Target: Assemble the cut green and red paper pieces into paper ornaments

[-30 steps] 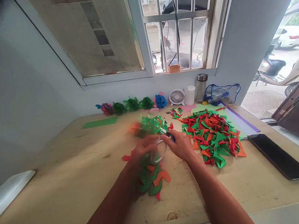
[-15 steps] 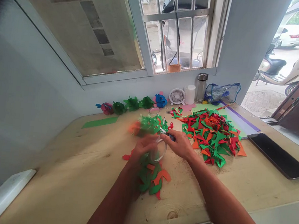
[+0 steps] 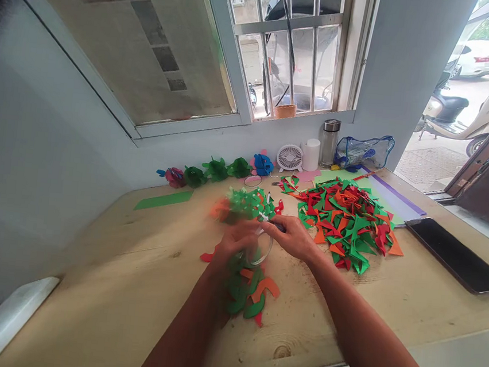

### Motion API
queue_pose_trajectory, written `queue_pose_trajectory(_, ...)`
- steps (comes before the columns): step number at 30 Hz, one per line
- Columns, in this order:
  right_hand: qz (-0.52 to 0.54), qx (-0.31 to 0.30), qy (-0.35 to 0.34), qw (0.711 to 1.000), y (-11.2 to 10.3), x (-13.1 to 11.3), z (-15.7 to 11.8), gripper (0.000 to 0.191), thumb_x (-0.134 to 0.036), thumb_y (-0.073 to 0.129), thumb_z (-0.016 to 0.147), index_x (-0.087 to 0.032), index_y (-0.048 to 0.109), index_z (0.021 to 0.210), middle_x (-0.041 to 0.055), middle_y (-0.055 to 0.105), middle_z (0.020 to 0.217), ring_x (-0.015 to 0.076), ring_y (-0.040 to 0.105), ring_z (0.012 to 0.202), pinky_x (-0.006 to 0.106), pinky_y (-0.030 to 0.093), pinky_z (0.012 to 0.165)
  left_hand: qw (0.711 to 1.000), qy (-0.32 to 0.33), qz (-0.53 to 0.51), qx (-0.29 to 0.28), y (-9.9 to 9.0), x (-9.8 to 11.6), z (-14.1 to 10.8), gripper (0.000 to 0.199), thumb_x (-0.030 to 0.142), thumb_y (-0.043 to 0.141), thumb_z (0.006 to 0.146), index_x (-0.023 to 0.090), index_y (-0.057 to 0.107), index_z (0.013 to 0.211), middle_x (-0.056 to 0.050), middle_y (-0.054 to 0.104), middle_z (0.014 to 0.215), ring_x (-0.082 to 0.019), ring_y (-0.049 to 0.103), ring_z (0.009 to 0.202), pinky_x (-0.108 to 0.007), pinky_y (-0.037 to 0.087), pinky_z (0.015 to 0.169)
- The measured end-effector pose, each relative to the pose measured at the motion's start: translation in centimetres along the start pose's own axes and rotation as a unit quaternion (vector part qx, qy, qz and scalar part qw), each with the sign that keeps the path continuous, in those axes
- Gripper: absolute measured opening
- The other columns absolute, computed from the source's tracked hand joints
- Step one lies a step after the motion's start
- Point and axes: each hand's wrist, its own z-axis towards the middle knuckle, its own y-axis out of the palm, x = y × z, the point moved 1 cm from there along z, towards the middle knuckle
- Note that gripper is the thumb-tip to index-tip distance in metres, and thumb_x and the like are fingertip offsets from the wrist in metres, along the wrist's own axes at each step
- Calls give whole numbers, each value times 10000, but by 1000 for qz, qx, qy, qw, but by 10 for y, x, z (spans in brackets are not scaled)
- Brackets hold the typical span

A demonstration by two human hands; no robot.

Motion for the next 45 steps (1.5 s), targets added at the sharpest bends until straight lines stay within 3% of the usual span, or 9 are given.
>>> queue_pose_trajectory(5, -59, 16, -24, 998, 0, -2, 0, 445, -538, 408, 857, -165, 466, 622, -42, 356, 562, 78, 317, 537, 222, 222, 492, 1000, 9, 17, 9, 0, -1, 2, 322, 261, 661, 645, 134, 632, 940, 43, 541, 477, -76, 462, 405, -189, 334, 419)
queue_pose_trajectory(12, -125, 36, -3, 991, 0, -7, -4, 447, -556, 408, 848, -168, 505, 649, -39, 400, 564, 79, 348, 535, 217, 225, 496, 999, 5, 38, 22, 1, -2, 0, 297, 284, 663, 659, 141, 639, 918, 47, 526, 477, -69, 449, 414, -190, 338, 444)
queue_pose_trajectory(18, -140, 48, -4, 989, 1, -8, -4, 450, -554, 400, 848, -171, 499, 635, -39, 395, 546, 79, 335, 523, 215, 217, 491, 999, 9, 39, 2, 1, -2, 1, 292, 302, 665, 662, 134, 638, 899, 41, 532, 475, -70, 444, 408, -196, 341, 443)
queue_pose_trajectory(35, -217, 95, -3, 972, 3, -7, -6, 388, -545, 422, 841, -202, 552, 713, -22, 479, 555, 102, 370, 520, 219, 233, 517, 999, 5, 32, 33, -1, -9, 3, 323, 297, 670, 648, 141, 603, 923, 48, 540, 471, -77, 464, 400, -205, 348, 441)
queue_pose_trajectory(45, -209, 103, 1, 972, 2, -5, -5, 369, -527, 445, 830, -198, 554, 704, -20, 481, 545, 102, 387, 505, 222, 231, 511, 999, 5, 13, 34, 1, -5, 1, 389, 305, 670, 661, 144, 596, 1007, 45, 555, 492, -78, 470, 417, -206, 352, 452)
